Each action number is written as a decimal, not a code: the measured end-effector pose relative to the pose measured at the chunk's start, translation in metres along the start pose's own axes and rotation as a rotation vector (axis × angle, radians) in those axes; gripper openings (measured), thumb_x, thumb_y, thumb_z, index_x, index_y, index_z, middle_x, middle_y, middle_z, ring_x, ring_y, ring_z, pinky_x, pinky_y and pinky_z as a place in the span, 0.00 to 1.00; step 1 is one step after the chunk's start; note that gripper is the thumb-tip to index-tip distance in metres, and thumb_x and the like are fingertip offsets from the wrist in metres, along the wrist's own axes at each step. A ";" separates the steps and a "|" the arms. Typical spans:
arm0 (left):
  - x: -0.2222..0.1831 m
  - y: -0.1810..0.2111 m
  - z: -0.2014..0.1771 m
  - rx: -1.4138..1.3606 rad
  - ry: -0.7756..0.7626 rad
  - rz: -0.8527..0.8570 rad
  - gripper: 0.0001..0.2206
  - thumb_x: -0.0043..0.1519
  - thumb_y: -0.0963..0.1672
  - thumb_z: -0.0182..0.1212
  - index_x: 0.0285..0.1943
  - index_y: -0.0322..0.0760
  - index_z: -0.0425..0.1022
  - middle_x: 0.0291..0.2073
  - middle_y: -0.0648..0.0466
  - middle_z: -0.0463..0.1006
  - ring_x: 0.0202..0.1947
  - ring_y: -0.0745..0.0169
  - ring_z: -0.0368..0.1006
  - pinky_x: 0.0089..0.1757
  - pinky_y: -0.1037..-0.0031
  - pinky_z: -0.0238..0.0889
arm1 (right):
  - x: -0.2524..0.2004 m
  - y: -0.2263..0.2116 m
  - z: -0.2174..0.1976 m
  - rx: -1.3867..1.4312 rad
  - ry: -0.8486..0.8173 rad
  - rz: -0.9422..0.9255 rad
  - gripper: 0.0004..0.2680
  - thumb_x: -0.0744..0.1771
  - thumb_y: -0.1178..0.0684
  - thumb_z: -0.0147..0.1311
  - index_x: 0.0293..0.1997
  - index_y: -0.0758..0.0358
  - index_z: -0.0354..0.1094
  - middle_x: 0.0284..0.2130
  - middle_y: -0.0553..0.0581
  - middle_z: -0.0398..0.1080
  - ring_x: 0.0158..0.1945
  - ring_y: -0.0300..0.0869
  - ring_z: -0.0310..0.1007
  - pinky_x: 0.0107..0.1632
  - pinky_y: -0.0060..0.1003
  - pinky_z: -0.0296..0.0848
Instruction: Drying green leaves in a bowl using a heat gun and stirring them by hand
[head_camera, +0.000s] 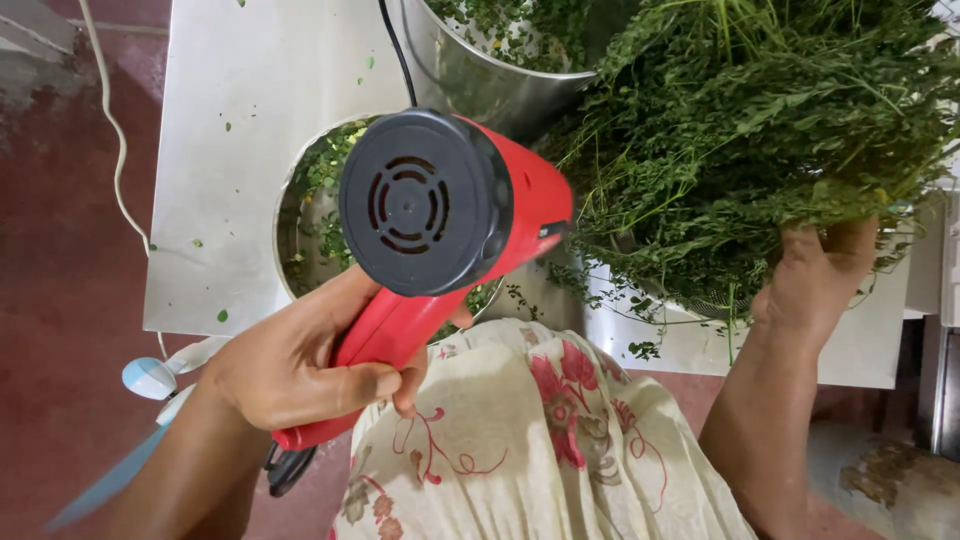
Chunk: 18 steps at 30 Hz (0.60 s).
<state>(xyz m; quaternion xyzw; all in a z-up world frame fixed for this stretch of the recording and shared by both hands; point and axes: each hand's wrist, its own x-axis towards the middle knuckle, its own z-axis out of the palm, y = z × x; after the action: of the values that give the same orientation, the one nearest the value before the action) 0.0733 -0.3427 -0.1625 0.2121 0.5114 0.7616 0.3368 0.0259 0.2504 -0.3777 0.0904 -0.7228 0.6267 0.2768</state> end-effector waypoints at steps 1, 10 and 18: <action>0.003 0.000 0.001 0.000 -0.002 0.000 0.23 0.63 0.45 0.56 0.65 0.28 0.62 0.30 0.47 0.76 0.30 0.61 0.76 0.34 0.70 0.74 | 0.005 -0.014 0.016 -0.001 0.001 0.000 0.18 0.80 0.70 0.42 0.78 0.55 0.42 0.74 0.70 0.44 0.77 0.71 0.46 0.78 0.73 0.59; 0.018 0.016 0.011 -0.095 -0.133 0.127 0.23 0.62 0.40 0.51 0.66 0.19 0.60 0.30 0.43 0.74 0.31 0.60 0.73 0.35 0.70 0.70 | 0.026 -0.102 0.100 -0.253 0.129 0.215 0.15 0.72 0.65 0.50 0.68 0.60 0.60 0.63 0.58 0.67 0.66 0.48 0.67 0.68 0.48 0.68; 0.021 0.028 0.021 0.009 -0.131 0.305 0.16 0.69 0.48 0.49 0.44 0.27 0.63 0.41 0.30 0.72 0.30 0.56 0.68 0.33 0.69 0.66 | 0.018 -0.083 0.086 -0.197 0.055 0.146 0.17 0.72 0.65 0.47 0.72 0.60 0.56 0.63 0.61 0.64 0.66 0.53 0.65 0.65 0.55 0.68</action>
<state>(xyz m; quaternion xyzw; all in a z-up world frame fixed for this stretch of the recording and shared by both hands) 0.0644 -0.3212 -0.1288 0.3379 0.4537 0.7862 0.2488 0.0255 0.1562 -0.3028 -0.0074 -0.7776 0.5733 0.2579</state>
